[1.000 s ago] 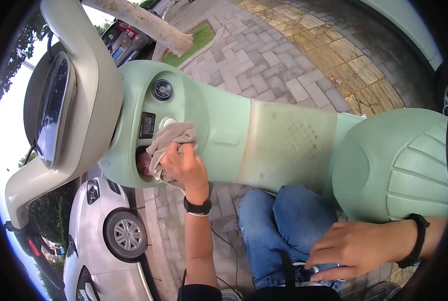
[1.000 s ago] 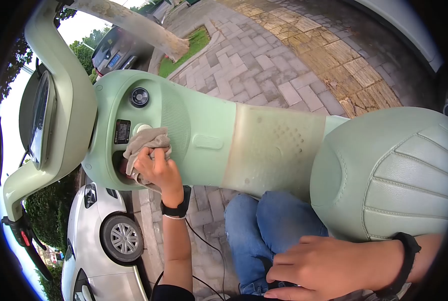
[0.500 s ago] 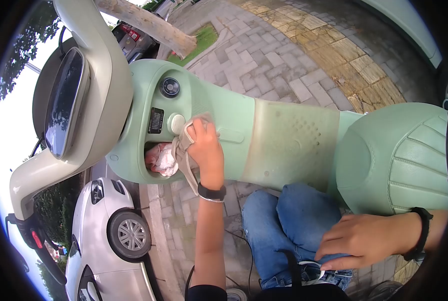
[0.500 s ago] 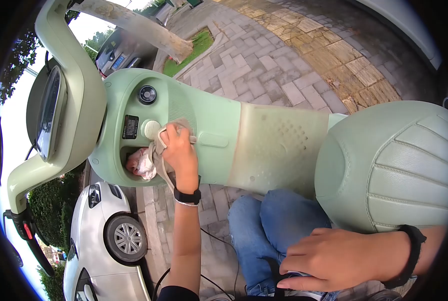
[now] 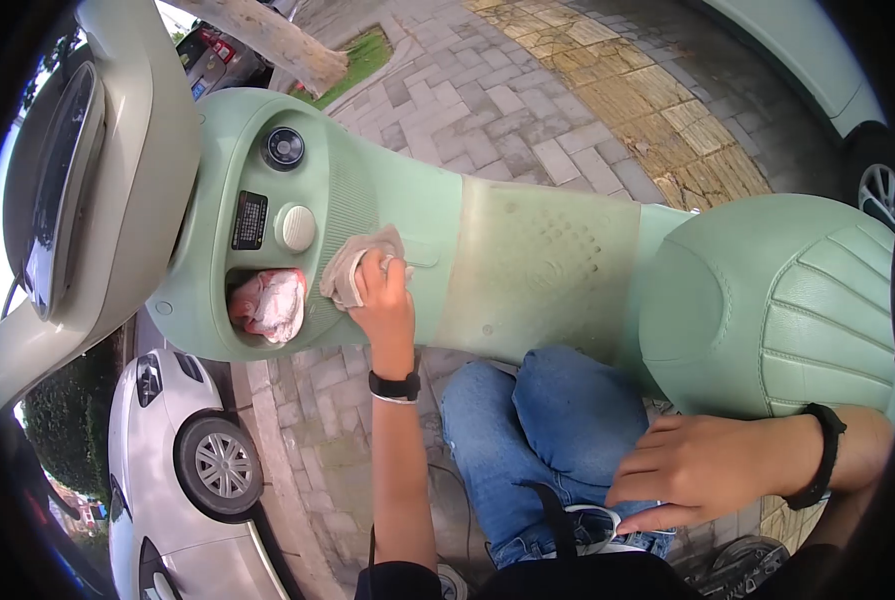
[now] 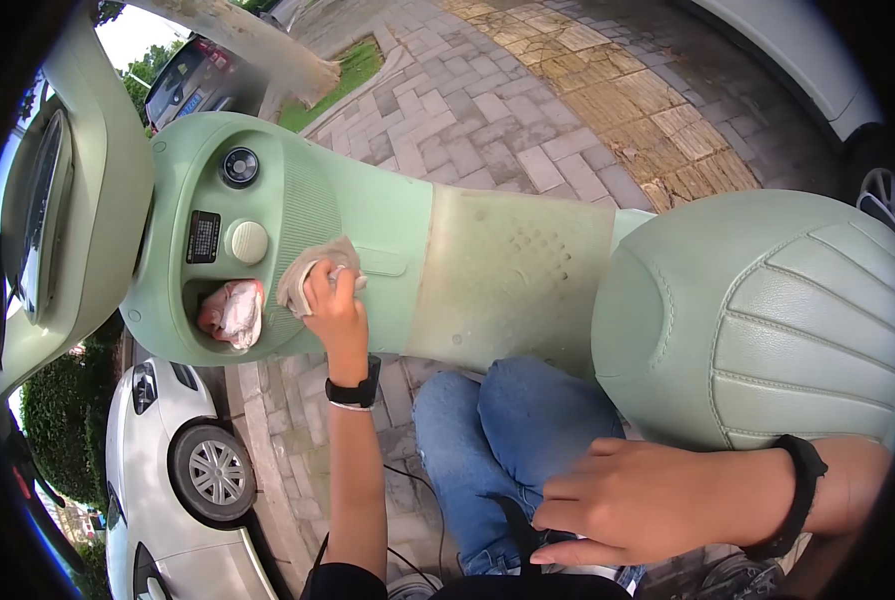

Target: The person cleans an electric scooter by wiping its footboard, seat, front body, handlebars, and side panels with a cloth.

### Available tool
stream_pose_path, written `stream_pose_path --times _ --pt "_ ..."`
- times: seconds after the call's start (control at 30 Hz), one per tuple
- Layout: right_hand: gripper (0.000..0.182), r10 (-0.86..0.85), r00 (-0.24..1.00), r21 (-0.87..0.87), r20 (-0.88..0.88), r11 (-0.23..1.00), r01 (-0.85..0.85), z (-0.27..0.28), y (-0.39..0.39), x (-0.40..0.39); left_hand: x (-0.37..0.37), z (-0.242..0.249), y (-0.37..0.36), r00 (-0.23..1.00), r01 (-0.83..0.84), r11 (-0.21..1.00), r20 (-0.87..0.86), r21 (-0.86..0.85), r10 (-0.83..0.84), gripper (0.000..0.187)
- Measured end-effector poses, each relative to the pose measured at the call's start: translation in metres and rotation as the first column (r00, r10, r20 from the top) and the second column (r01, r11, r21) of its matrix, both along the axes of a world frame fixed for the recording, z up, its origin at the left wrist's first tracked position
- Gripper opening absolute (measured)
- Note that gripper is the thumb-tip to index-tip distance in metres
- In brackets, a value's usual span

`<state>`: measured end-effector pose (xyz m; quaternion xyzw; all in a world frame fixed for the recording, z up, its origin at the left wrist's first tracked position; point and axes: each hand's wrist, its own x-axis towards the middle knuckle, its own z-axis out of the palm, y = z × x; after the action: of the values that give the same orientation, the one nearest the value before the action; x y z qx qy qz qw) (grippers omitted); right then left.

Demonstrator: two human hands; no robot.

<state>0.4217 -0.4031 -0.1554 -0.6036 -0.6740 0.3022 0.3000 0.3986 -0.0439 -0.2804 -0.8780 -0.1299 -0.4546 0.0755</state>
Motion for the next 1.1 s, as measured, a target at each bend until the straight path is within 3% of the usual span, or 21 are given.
stream_pose_path --times 0.1,0.17,0.2,0.3,0.33,0.4,0.47,0.57,0.7,0.77,0.83,0.9,0.97,1.07,1.1 --pt "0.029 -0.075 0.997 -0.010 0.034 0.997 0.075 0.001 -0.003 -0.008 -0.012 -0.102 0.002 0.966 -0.026 0.911 -0.245 -0.411 -0.083 0.023" --pt "0.024 -0.225 0.955 0.018 0.195 0.974 0.226 0.004 -0.012 -0.026 -0.018 -0.153 -0.007 0.934 -0.027 0.884 -0.327 -0.466 -0.144 0.023" --pt "0.024 -0.233 0.953 -0.010 0.193 0.971 0.239 0.000 -0.021 -0.037 -0.019 -0.170 -0.013 0.898 -0.046 0.866 -0.400 -0.498 -0.183 0.023" --pt "0.018 -0.288 0.937 -0.350 -0.198 0.914 0.207 -0.013 -0.064 -0.057 -0.011 -0.159 -0.025 0.915 -0.084 0.864 -0.382 -0.496 -0.131 0.022" --pt "0.018 -0.301 0.935 -0.390 -0.190 0.897 0.209 -0.024 -0.067 -0.064 -0.009 -0.162 -0.025 0.899 -0.117 0.867 -0.423 -0.484 -0.115 0.019" --pt "0.018 -0.707 0.641 -0.456 -0.298 0.695 0.555 -0.066 -0.073 -0.079 -0.006 -0.164 -0.023 0.880 -0.160 0.879 -0.468 -0.448 -0.079 0.016" --pt "0.020 -0.841 0.483 -0.337 -0.243 0.540 0.771 -0.128 -0.062 -0.081 -0.004 -0.165 -0.025 0.878 -0.172 0.875 -0.472 -0.453 -0.071 0.015" --pt "0.030 -0.910 0.372 -0.304 -0.185 0.413 0.859 -0.220 -0.037 -0.062 -0.003 -0.169 -0.024 0.872 -0.189 0.899 -0.489 -0.395 -0.032 0.015" --pt "0.036 -0.940 0.333 -0.155 -0.078 0.341 0.927 -0.283 0.002 -0.024 0.003 -0.167 -0.023 0.859 -0.212 0.882 -0.511 -0.422 -0.038 0.016" --pt "0.041 -0.916 0.049 -0.311 -0.397 0.185 0.932 -0.304 0.009 -0.008 0.008 -0.175 -0.022 0.852 -0.233 0.877 -0.522 -0.419 -0.023 0.016" --pt "0.045 -0.927 0.068 -0.314 -0.369 0.193 0.930 -0.301 0.015 0.000 0.024 -0.181 -0.019 0.997 -0.022 0.588 -0.058 -0.809 -0.042 0.020" --pt "0.048 -0.941 0.089 -0.330 -0.327 0.202 0.922 -0.301 0.017 -0.003 0.057 -0.165 -0.067 0.989 0.111 0.347 0.069 -0.931 -0.130 0.024" --pt "0.056 -0.943 0.226 -0.200 -0.243 0.277 0.940 -0.303 0.013 -0.002 0.079 -0.163 -0.106 0.931 0.208 0.626 -0.044 -0.751 -0.362 0.028" --pt "0.063 -0.913 0.311 -0.214 -0.264 0.370 0.904 -0.298 0.005 0.001 0.082 -0.154 -0.121 0.873 0.254 0.534 -0.047 -0.806 -0.486 0.026" --pt "0.063 -0.914 0.311 -0.213 -0.262 0.369 0.905 -0.297 0.004 0.002 0.074 -0.150 -0.126 0.767 0.285 0.445 -0.076 -0.849 -0.637 0.025"
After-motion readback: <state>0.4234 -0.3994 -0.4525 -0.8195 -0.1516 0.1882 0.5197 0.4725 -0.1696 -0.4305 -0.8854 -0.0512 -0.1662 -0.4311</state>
